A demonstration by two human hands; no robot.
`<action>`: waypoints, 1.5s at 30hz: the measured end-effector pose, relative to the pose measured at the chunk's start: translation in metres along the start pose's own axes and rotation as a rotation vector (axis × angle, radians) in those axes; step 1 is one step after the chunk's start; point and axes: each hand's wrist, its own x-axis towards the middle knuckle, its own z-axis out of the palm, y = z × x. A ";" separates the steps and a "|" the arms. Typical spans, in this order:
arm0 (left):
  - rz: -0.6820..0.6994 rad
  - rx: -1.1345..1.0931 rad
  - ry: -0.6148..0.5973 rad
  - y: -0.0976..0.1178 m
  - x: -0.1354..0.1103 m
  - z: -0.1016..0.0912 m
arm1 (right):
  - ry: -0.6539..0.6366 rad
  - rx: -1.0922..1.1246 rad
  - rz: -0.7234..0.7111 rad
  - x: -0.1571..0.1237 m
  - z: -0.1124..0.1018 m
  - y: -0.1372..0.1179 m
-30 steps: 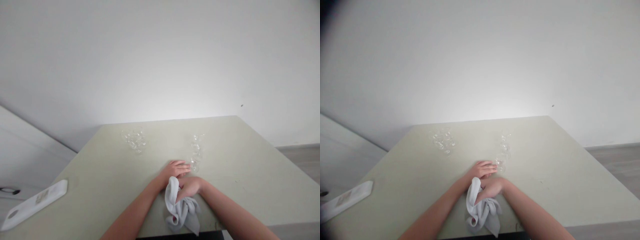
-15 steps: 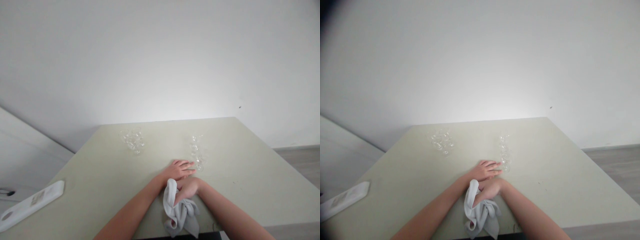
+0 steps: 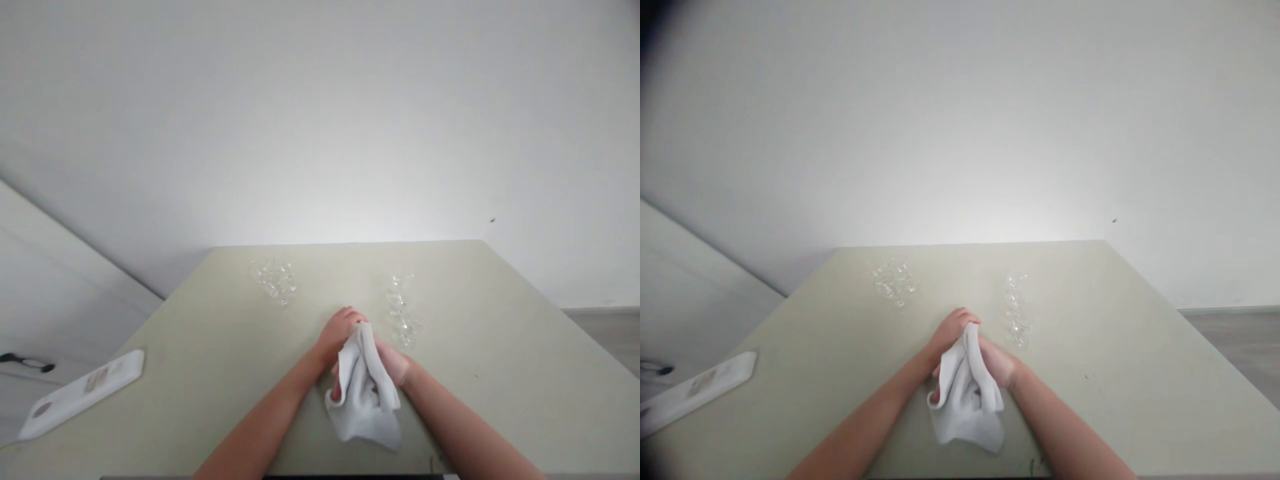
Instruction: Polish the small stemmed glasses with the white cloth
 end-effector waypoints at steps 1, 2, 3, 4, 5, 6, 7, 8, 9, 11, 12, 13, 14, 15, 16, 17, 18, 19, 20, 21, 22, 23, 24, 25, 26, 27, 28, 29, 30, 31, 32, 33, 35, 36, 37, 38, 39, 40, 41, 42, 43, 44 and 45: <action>-0.074 0.007 0.158 -0.001 -0.005 -0.011 | -0.030 0.097 -0.004 0.000 0.000 -0.004; -0.162 0.040 0.374 -0.003 -0.010 -0.022 | -0.043 0.223 -0.016 -0.001 -0.001 -0.008; -0.220 0.080 0.615 -0.007 -0.016 -0.032 | -0.029 0.358 -0.036 -0.001 -0.002 -0.010; -0.265 0.105 0.829 -0.011 -0.021 -0.041 | 0.010 0.479 -0.056 0.000 -0.003 -0.009; -0.302 0.116 0.995 -0.017 -0.025 -0.049 | 0.069 0.566 -0.069 0.001 -0.005 -0.007; -0.348 0.109 1.120 -0.024 -0.028 -0.056 | 0.139 0.606 -0.067 0.002 -0.006 -0.003; -0.402 0.091 1.200 -0.032 -0.030 -0.061 | 0.207 0.620 -0.050 0.003 -0.008 0.003; -0.460 0.073 1.252 -0.040 -0.031 -0.065 | 0.271 0.621 -0.022 0.004 -0.010 0.010; -0.512 0.060 1.278 -0.048 -0.030 -0.068 | 0.312 0.623 0.018 0.006 -0.012 0.017; -0.583 0.061 1.283 -0.062 -0.028 -0.073 | 0.375 0.642 0.070 0.008 -0.016 0.027; -0.611 0.068 1.268 -0.068 -0.027 -0.074 | 0.392 0.649 0.093 0.009 -0.018 0.030; -0.637 0.079 1.242 -0.073 -0.025 -0.076 | 0.404 0.657 0.109 0.009 -0.019 0.031; -0.659 0.094 1.210 -0.076 -0.024 -0.076 | 0.413 0.664 0.120 0.009 -0.019 0.030; -0.671 0.112 1.179 -0.078 -0.024 -0.077 | 0.417 0.672 0.126 0.009 -0.019 0.027; -0.672 0.134 1.151 -0.079 -0.023 -0.077 | 0.420 0.684 0.127 0.009 -0.019 0.025; -0.660 0.161 1.131 -0.079 -0.023 -0.077 | 0.427 0.697 0.119 0.009 -0.018 0.022; -0.637 0.189 1.123 -0.078 -0.023 -0.078 | 0.436 0.712 0.107 0.009 -0.017 0.019; -0.606 0.217 1.122 -0.076 -0.023 -0.078 | 0.442 0.727 0.095 0.009 -0.016 0.017; -0.564 0.242 1.119 -0.073 -0.024 -0.078 | 0.446 0.739 0.081 0.009 -0.016 0.015; -0.513 0.259 1.106 -0.069 -0.024 -0.078 | 0.444 0.745 0.067 0.010 -0.015 0.014; -0.456 0.265 1.076 -0.064 -0.025 -0.078 | 0.440 0.746 0.051 0.010 -0.015 0.014; -0.397 0.262 1.020 -0.058 -0.026 -0.077 | 0.432 0.740 0.029 0.010 -0.015 0.014; -0.336 0.258 0.934 -0.052 -0.028 -0.076 | 0.414 0.728 0.003 0.011 -0.015 0.015; -0.277 0.258 0.810 -0.046 -0.030 -0.075 | 0.395 0.707 -0.033 0.012 -0.014 0.015; -0.218 0.272 0.655 -0.039 -0.032 -0.073 | 0.379 0.672 -0.075 0.012 -0.013 0.015; -0.156 0.298 0.479 -0.032 -0.033 -0.070 | 0.369 0.623 -0.113 0.013 -0.012 0.015; -0.096 0.328 0.299 -0.026 -0.034 -0.066 | 0.371 0.552 -0.152 0.014 -0.010 0.015; -0.039 0.353 0.142 -0.020 -0.034 -0.063 | 0.384 0.457 -0.183 0.015 -0.008 0.015; 0.007 0.368 0.022 -0.015 -0.034 -0.059 | 0.409 0.340 -0.207 0.016 -0.007 0.014; 0.040 0.375 -0.054 -0.010 -0.033 -0.057 | 0.437 0.218 -0.225 0.017 -0.006 0.014; 0.067 0.376 -0.091 -0.007 -0.032 -0.055 | 0.459 0.114 -0.237 0.018 -0.005 0.014; 0.090 0.375 -0.101 -0.004 -0.030 -0.054 | 0.484 0.050 -0.243 0.019 -0.004 0.013; 0.130 0.368 -0.053 -0.001 -0.029 -0.055 | 0.531 0.081 -0.210 0.020 -0.005 0.013; 0.144 0.362 -0.005 0.000 -0.030 -0.056 | 0.552 0.161 -0.170 0.021 -0.005 0.013; 0.149 0.348 0.049 0.000 -0.031 -0.058 | 0.564 0.251 -0.117 0.021 -0.005 0.013; 0.141 0.322 0.106 -0.001 -0.032 -0.058 | 0.563 0.326 -0.060 0.020 -0.006 0.013; 0.115 0.280 0.160 -0.003 -0.033 -0.058 | 0.550 0.369 -0.014 0.019 -0.006 0.013; 0.074 0.220 0.208 -0.004 -0.034 -0.056 | 0.531 0.368 0.004 0.019 -0.005 0.013; 0.014 0.145 0.249 -0.006 -0.034 -0.054 | 0.522 0.322 -0.015 0.017 -0.005 0.013; -0.063 0.060 0.282 -0.007 -0.034 -0.052 | 0.526 0.237 -0.065 0.016 -0.004 0.012; -0.149 -0.026 0.303 -0.008 -0.033 -0.050 | 0.543 0.129 -0.130 0.015 -0.004 0.012; -0.231 -0.103 0.306 -0.008 -0.031 -0.048 | 0.567 0.022 -0.196 0.015 -0.003 0.011; -0.295 -0.165 0.295 -0.008 -0.030 -0.046 | 0.590 -0.060 -0.245 0.014 -0.003 0.010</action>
